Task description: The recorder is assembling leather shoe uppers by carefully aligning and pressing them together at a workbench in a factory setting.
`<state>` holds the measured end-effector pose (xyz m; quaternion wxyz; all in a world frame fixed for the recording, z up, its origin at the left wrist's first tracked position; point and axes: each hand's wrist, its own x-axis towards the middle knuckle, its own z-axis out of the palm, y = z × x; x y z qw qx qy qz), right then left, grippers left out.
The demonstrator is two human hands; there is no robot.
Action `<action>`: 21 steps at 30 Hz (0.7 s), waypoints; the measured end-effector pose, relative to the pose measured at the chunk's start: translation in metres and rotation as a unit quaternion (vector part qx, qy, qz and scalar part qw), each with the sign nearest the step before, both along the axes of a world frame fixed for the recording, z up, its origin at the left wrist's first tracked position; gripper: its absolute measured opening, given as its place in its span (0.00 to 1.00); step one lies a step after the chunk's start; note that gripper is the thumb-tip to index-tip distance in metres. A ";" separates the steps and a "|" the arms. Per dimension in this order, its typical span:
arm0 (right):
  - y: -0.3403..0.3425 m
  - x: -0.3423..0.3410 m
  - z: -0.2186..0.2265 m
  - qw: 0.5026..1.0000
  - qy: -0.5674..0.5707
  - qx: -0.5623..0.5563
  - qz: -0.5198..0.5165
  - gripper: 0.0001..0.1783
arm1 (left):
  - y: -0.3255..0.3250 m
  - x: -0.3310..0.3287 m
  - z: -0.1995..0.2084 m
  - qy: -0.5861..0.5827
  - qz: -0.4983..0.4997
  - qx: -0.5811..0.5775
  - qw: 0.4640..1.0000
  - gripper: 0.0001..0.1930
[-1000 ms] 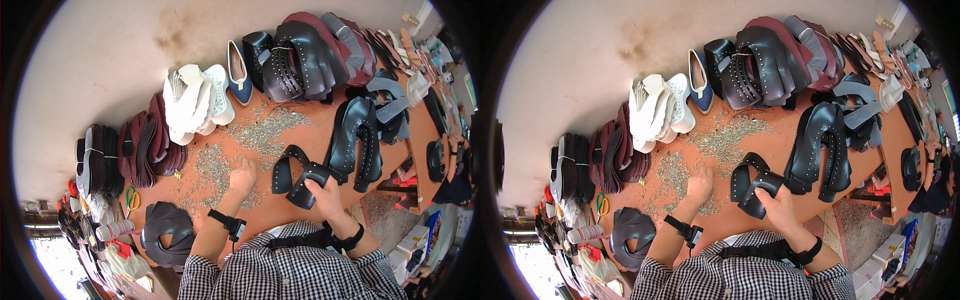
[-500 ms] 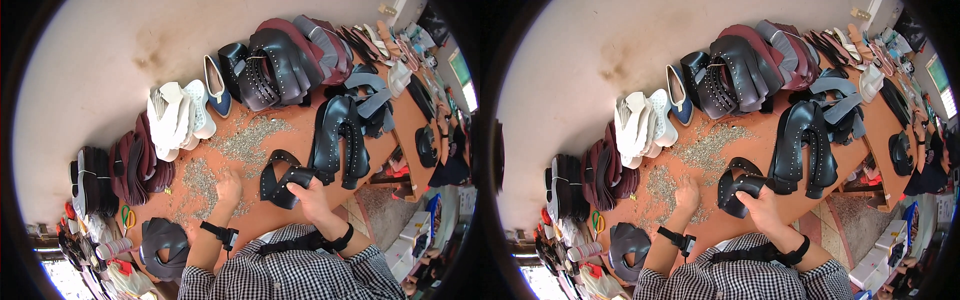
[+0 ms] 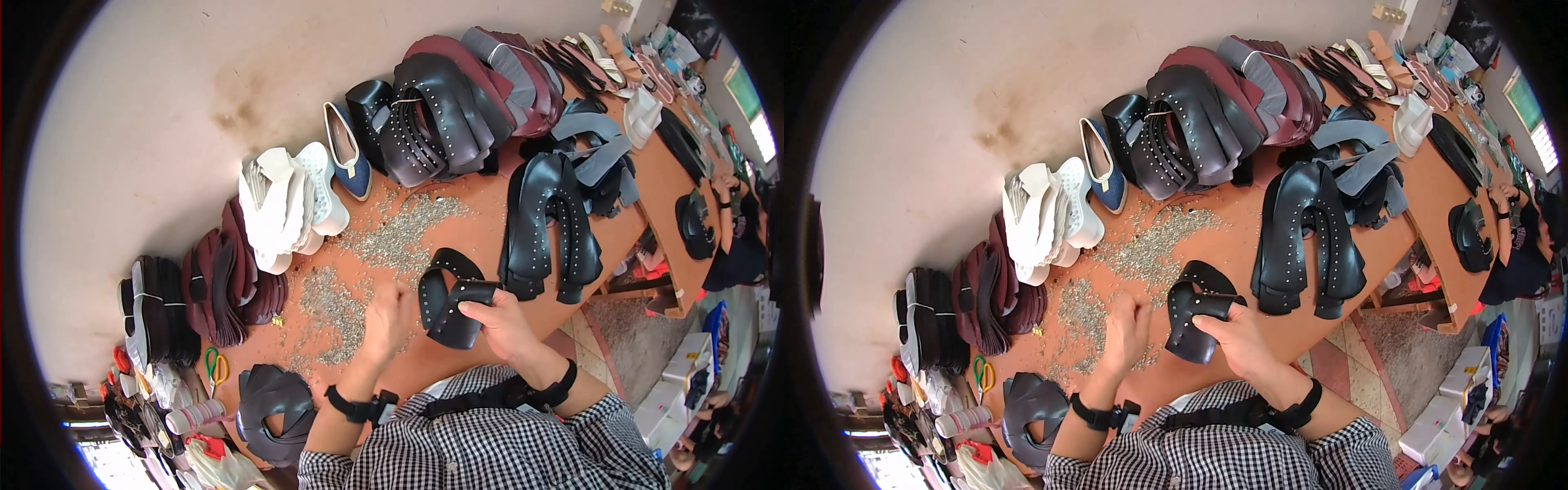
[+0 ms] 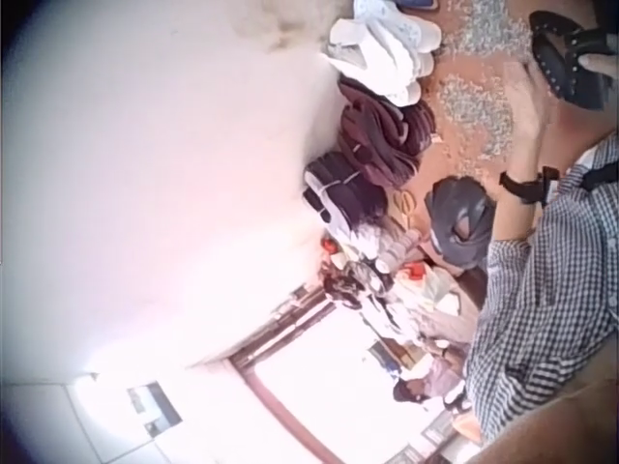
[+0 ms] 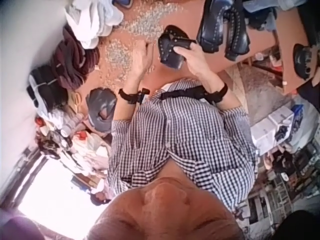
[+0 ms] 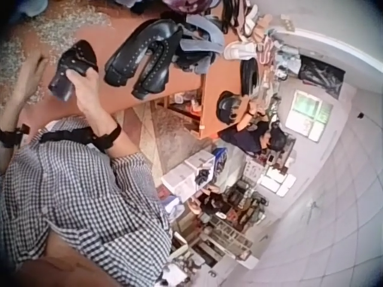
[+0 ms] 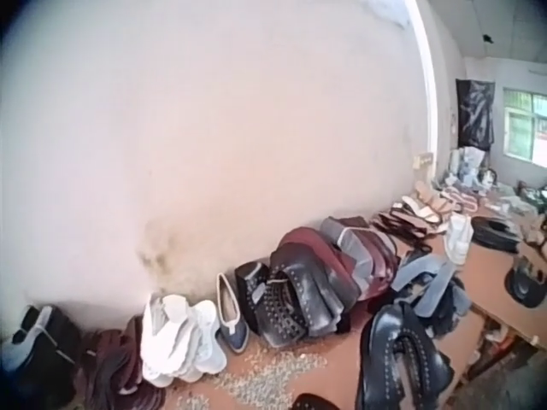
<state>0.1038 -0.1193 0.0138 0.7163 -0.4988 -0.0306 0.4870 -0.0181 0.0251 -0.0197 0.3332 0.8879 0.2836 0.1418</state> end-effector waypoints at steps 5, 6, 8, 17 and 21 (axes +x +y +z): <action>0.003 -0.006 0.001 0.993 -0.111 -0.004 0.031 0.10 | -0.036 0.011 0.040 -0.213 -0.084 0.062 0.971 0.09; 0.003 -0.008 0.001 0.989 -0.147 -0.011 0.027 0.10 | -0.039 0.011 0.038 -0.210 -0.078 0.071 0.972 0.10; 0.004 -0.010 0.007 0.986 -0.163 -0.019 0.024 0.10 | -0.040 0.012 0.036 -0.207 -0.073 0.081 0.972 0.11; 0.003 -0.015 0.021 0.961 -0.276 -0.033 0.003 0.09 | -0.043 0.016 0.039 -0.246 -0.085 0.097 0.960 0.12; 0.003 -0.015 0.025 0.960 -0.280 -0.022 0.015 0.10 | -0.044 0.014 0.043 -0.238 -0.078 0.093 0.964 0.12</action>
